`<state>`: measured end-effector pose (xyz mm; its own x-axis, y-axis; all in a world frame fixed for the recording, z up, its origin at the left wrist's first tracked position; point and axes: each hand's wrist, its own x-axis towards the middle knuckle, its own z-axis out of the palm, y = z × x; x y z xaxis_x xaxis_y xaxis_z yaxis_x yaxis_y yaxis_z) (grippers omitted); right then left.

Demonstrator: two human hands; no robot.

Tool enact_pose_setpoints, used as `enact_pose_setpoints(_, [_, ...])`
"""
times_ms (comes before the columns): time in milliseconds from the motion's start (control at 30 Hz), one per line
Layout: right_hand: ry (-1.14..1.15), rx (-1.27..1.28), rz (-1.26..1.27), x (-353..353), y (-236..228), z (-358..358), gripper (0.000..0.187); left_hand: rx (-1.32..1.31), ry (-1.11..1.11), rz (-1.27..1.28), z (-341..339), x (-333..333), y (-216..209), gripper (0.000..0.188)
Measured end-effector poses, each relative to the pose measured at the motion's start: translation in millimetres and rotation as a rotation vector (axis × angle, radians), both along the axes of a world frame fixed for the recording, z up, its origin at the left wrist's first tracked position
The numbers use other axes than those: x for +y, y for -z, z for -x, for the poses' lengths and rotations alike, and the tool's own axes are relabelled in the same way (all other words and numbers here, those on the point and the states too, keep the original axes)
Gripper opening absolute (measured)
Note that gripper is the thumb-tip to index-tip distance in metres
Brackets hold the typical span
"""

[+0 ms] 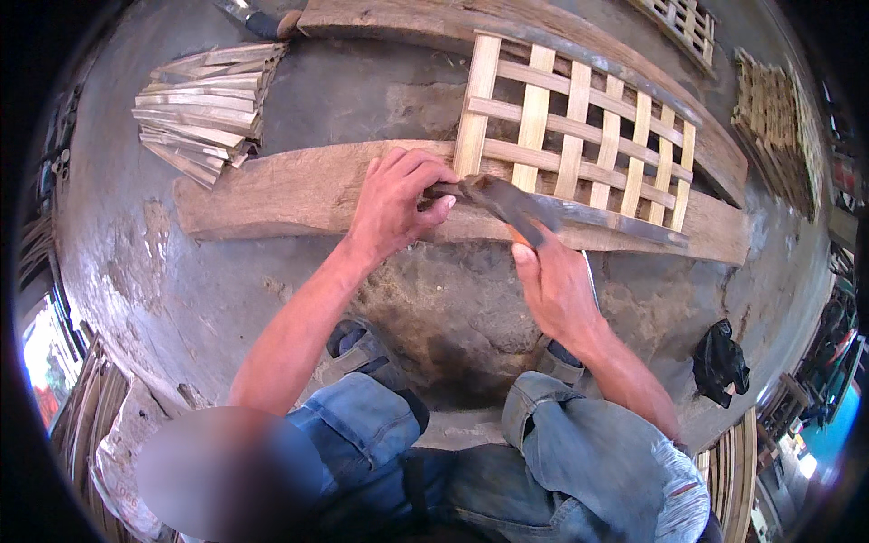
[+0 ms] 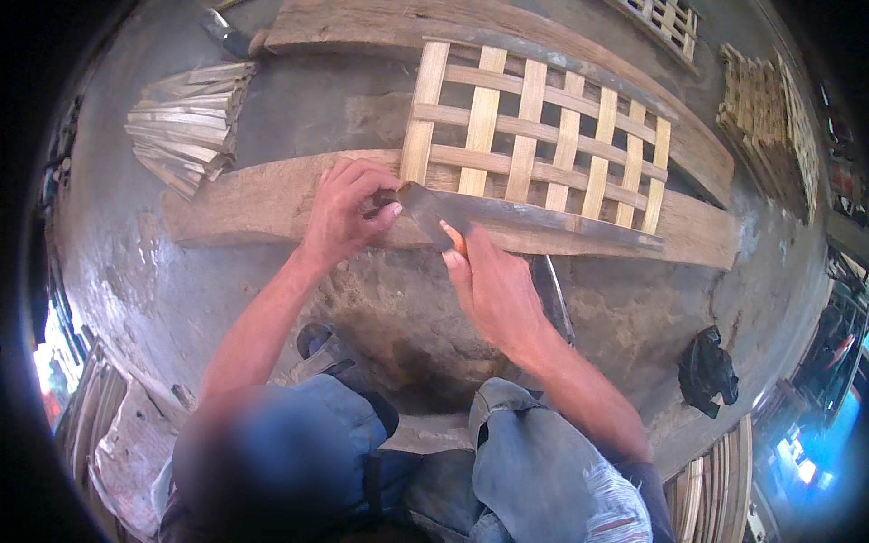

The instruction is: The person sits on the floor and assembles a wooden lattice panel. They place thin wooden strips into a frame, use a hammer to secure the pieces, and adjust the alignment of the lattice.

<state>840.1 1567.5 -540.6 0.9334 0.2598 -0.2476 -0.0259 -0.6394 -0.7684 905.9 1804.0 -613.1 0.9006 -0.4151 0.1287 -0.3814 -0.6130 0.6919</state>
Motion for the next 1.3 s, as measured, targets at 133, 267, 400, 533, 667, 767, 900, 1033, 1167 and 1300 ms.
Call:
enact_pose_setpoints(133, [-0.018,-0.148,-0.004,3.0,-8.7,2.6,0.033,-0.016,-0.017,-0.019,-1.2,0.6,0.0,0.037])
enact_pose_setpoints(267, [-0.045,-0.024,0.091,3.6,-1.6,-8.3,0.029,-0.001,-0.004,0.015,-3.7,0.8,-0.1,0.037])
enact_pose_setpoints(400, [-0.091,-0.047,0.065,6.7,-5.4,-9.7,0.024,-0.003,-0.015,0.05,-3.5,3.3,1.8,0.031])
enact_pose_setpoints(533, [-0.075,0.034,0.148,7.8,-12.8,-21.8,0.023,0.012,-0.025,0.045,-3.2,1.9,3.7,0.029])
enact_pose_setpoints(667, [-0.099,-0.078,0.091,6.3,-20.9,-16.7,0.023,-0.009,-0.041,0.015,-0.7,1.2,4.2,0.028])
enact_pose_setpoints(767, [-0.122,0.074,0.158,8.3,-19.8,-23.4,0.023,0.008,-0.035,0.034,-2.5,-0.5,0.8,0.028])
enact_pose_setpoints(900, [-0.1,-0.077,0.078,9.8,-35.1,-23.9,0.023,-0.005,-0.058,-0.009,-3.7,0.6,1.4,0.028])
enact_pose_setpoints(1033, [-0.161,0.056,0.193,6.7,-9.6,-27.0,0.024,-0.005,-0.025,0.053,-3.6,2.3,2.7,0.045])
enact_pose_setpoints(1167, [-0.098,-0.046,0.109,5.1,-25.0,-21.0,0.022,-0.006,-0.047,0.005,-2.2,1.1,1.8,0.041])
enact_pose_setpoints(1300, [-0.116,0.059,0.161,9.5,-6.4,-18.7,0.022,0.012,-0.002,0.058,-5.0,3.1,4.2,0.037])
